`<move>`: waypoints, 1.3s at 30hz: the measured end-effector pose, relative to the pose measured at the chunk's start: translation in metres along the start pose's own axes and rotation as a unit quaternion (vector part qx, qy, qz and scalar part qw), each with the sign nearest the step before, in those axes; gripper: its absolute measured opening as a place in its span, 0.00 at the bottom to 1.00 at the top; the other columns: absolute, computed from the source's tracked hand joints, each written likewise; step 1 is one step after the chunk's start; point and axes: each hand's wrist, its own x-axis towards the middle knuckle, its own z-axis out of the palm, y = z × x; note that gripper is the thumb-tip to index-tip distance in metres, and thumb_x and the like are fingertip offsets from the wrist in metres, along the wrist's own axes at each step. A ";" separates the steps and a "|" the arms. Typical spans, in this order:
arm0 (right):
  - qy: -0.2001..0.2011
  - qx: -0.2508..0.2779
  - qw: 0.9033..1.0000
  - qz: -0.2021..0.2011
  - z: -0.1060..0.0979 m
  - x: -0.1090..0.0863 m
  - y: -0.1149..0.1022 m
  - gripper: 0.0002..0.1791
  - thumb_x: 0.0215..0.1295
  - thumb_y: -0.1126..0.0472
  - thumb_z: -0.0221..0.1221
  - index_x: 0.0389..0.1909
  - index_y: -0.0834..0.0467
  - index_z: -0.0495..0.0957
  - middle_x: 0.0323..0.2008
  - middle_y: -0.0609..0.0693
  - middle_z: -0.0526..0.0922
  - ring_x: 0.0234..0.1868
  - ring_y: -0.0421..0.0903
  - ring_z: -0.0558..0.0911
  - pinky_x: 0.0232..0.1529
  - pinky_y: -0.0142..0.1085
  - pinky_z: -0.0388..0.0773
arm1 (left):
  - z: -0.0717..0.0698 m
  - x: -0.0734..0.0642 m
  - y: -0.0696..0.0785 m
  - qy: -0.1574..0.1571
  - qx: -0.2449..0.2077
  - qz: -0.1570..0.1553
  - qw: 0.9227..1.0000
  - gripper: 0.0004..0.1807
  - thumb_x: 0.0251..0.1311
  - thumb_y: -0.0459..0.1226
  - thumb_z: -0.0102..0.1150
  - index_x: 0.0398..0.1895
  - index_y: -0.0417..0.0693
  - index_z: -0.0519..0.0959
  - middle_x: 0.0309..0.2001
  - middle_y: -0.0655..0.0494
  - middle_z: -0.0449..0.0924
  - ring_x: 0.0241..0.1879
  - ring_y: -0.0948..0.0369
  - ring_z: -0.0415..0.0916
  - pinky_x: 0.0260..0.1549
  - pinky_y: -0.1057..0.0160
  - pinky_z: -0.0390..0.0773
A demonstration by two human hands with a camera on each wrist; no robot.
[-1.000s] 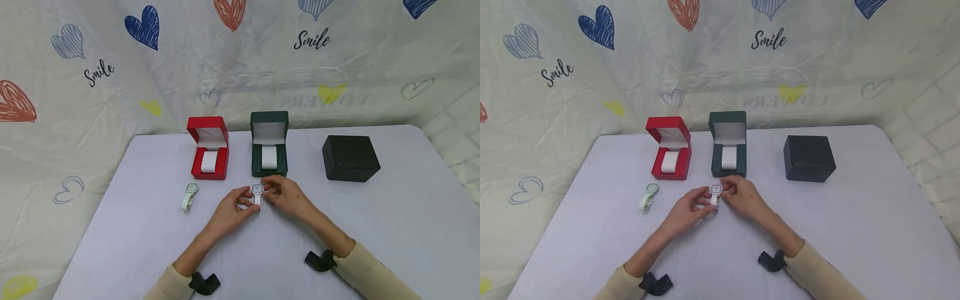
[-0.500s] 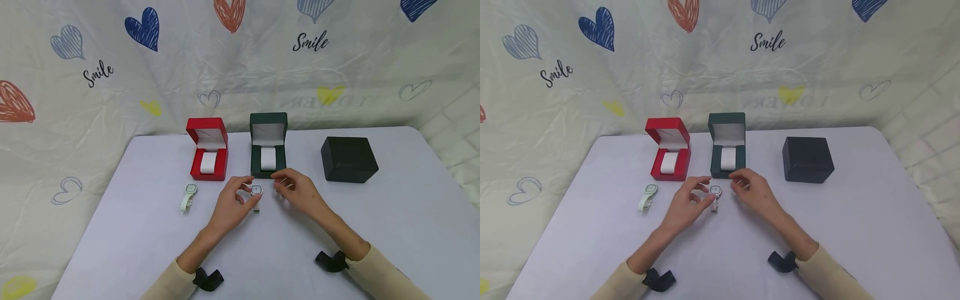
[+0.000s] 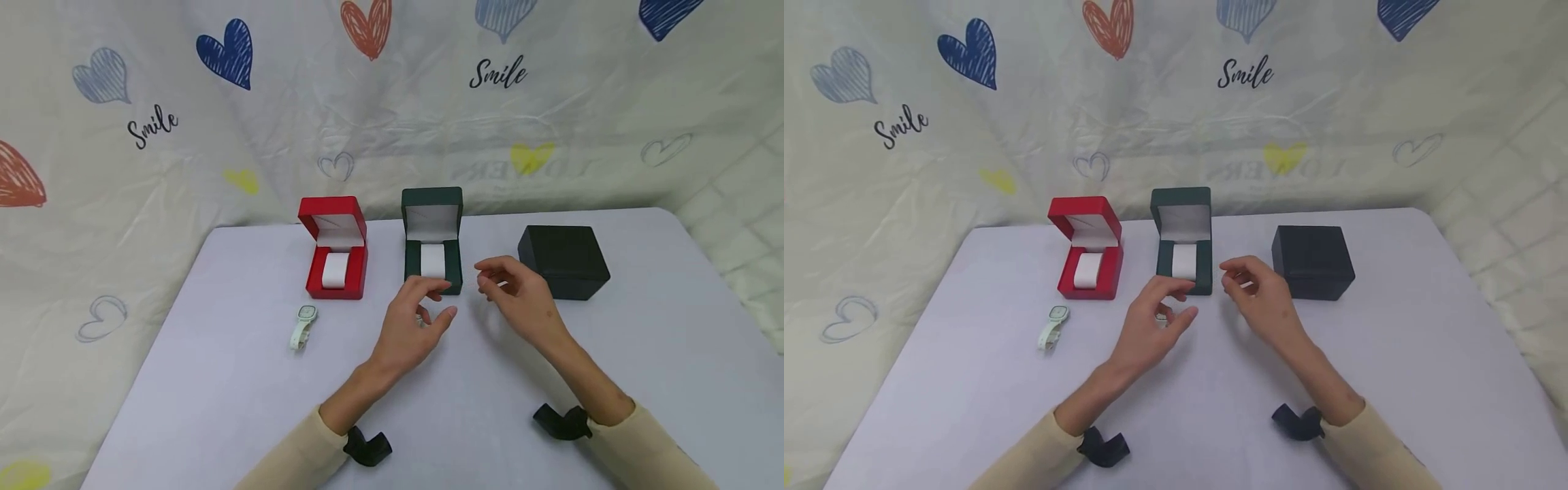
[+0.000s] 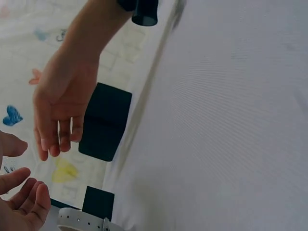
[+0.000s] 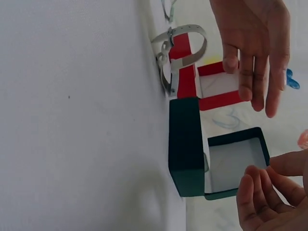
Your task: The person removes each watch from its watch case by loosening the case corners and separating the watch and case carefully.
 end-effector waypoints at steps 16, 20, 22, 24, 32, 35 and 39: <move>0.089 -0.002 0.996 -0.010 -0.034 -0.005 0.013 0.13 0.72 0.64 0.64 0.55 0.57 0.84 0.42 0.45 0.86 0.38 0.29 0.83 0.43 0.16 0.77 | 0.027 0.007 0.012 -0.041 -0.026 -0.025 0.998 0.20 0.70 0.36 0.64 0.65 0.51 0.78 0.62 0.56 0.76 0.59 0.62 0.77 0.49 0.66 0.87; 0.110 -0.013 0.994 -0.012 -0.043 -0.003 0.017 0.13 0.71 0.64 0.64 0.54 0.57 0.84 0.41 0.40 0.84 0.37 0.28 0.82 0.41 0.16 0.76 | 0.034 0.013 0.014 -0.043 -0.036 -0.028 0.998 0.21 0.70 0.36 0.64 0.65 0.51 0.78 0.62 0.56 0.76 0.59 0.63 0.77 0.51 0.64 0.87; 0.119 -0.015 0.993 -0.015 -0.047 -0.001 0.019 0.13 0.71 0.65 0.65 0.54 0.58 0.84 0.41 0.35 0.83 0.37 0.28 0.82 0.39 0.16 0.77 | 0.038 0.016 0.015 -0.044 -0.040 -0.032 0.998 0.21 0.70 0.36 0.64 0.65 0.52 0.78 0.63 0.56 0.76 0.60 0.63 0.77 0.51 0.63 0.87; 0.129 -0.018 0.991 -0.017 -0.051 0.001 0.022 0.13 0.71 0.66 0.65 0.54 0.59 0.84 0.41 0.31 0.82 0.37 0.27 0.81 0.38 0.15 0.76 | 0.041 0.019 0.016 -0.045 -0.045 -0.037 0.997 0.21 0.70 0.36 0.63 0.65 0.52 0.77 0.64 0.57 0.75 0.60 0.63 0.77 0.52 0.64 0.87; 0.173 -0.028 0.984 -0.015 -0.069 0.004 0.029 0.12 0.69 0.69 0.65 0.52 0.62 0.85 0.40 0.25 0.80 0.40 0.24 0.79 0.38 0.16 0.72 | 0.054 0.028 0.017 -0.061 -0.040 -0.053 0.996 0.25 0.71 0.37 0.63 0.70 0.50 0.74 0.68 0.56 0.72 0.63 0.61 0.77 0.53 0.68 0.85; 0.180 -0.033 0.983 -0.017 -0.075 0.004 0.033 0.12 0.68 0.70 0.65 0.51 0.63 0.85 0.40 0.26 0.78 0.40 0.24 0.78 0.38 0.15 0.72 | 0.058 0.031 0.018 -0.062 -0.035 -0.056 0.996 0.26 0.71 0.37 0.63 0.71 0.49 0.73 0.69 0.54 0.72 0.63 0.58 0.78 0.54 0.64 0.86; 0.184 -0.032 0.982 -0.013 -0.081 0.005 0.038 0.13 0.66 0.71 0.66 0.51 0.65 0.85 0.39 0.27 0.78 0.39 0.24 0.78 0.38 0.14 0.72 | 0.063 0.035 0.020 -0.062 -0.039 -0.060 0.996 0.27 0.71 0.37 0.63 0.71 0.48 0.72 0.69 0.53 0.72 0.63 0.52 0.79 0.55 0.59 0.87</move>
